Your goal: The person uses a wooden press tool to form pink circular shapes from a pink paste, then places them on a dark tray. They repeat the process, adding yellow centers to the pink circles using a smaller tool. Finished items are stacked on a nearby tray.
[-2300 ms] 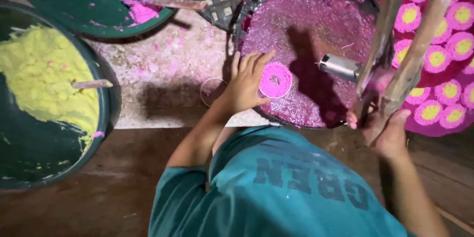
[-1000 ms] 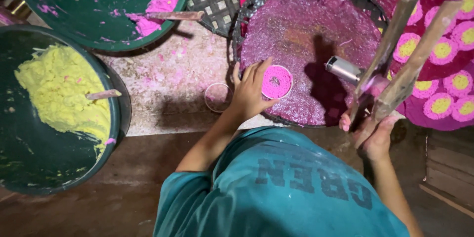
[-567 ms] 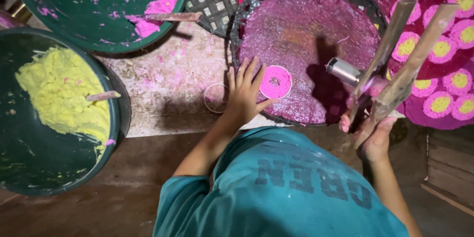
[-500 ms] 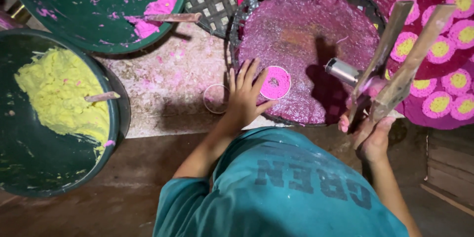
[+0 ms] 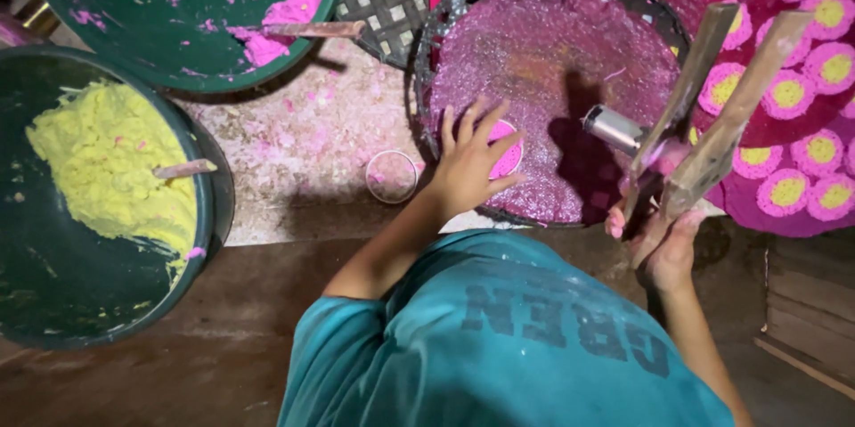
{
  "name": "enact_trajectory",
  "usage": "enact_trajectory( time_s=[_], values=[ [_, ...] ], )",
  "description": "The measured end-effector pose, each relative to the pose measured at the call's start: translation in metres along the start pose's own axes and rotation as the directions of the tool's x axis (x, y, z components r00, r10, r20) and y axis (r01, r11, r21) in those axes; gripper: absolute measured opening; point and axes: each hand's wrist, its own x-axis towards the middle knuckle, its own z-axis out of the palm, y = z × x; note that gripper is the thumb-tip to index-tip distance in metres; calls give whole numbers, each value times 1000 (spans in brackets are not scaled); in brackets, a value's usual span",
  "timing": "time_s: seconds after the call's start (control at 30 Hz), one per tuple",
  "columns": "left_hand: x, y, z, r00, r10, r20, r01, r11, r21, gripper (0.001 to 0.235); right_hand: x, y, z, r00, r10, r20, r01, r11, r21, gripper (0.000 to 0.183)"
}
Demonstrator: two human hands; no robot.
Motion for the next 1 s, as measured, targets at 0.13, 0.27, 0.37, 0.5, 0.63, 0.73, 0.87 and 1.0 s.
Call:
enact_trajectory(
  time_s=[0.13, 0.27, 0.37, 0.5, 0.63, 0.73, 0.87, 1.0],
  values=[
    [-15, -5, -5, 992, 19, -126, -25, 998, -51, 61, -3, 3, -6, 999, -4, -33, 2, 999, -48, 102],
    [-23, -17, -10, 978, -184, -103, 170, 977, -132, 100, -5, 8, -10, 998, -11, -55, 9, 999, -40, 101],
    [-17, -19, -10, 979, -198, -52, 188, 969, -160, 120, -3, 10, -9, 999, -7, -40, 7, 1000, -11, 98],
    [-12, -12, -9, 986, -167, 17, 168, 984, -63, 123, 0, 7, -6, 1000, -14, -12, 14, 1000, 1, 98],
    [-12, -11, -15, 983, -176, -55, 171, 981, -89, 125, 2, 6, -4, 1000, -22, 0, 22, 1000, -2, 98],
    [-4, -17, -23, 977, -209, -52, 201, 971, -128, 125, 4, 7, -5, 999, -31, 13, 31, 1000, 3, 97],
    [36, -35, -37, 959, -189, -213, 161, 977, -140, 123, 8, 9, -3, 1000, -15, 10, 15, 998, 53, 98],
    [57, -45, -50, 949, -130, -288, 141, 990, 17, 115, 12, 9, 4, 998, -55, -21, 57, 994, 89, 94]
  ],
)
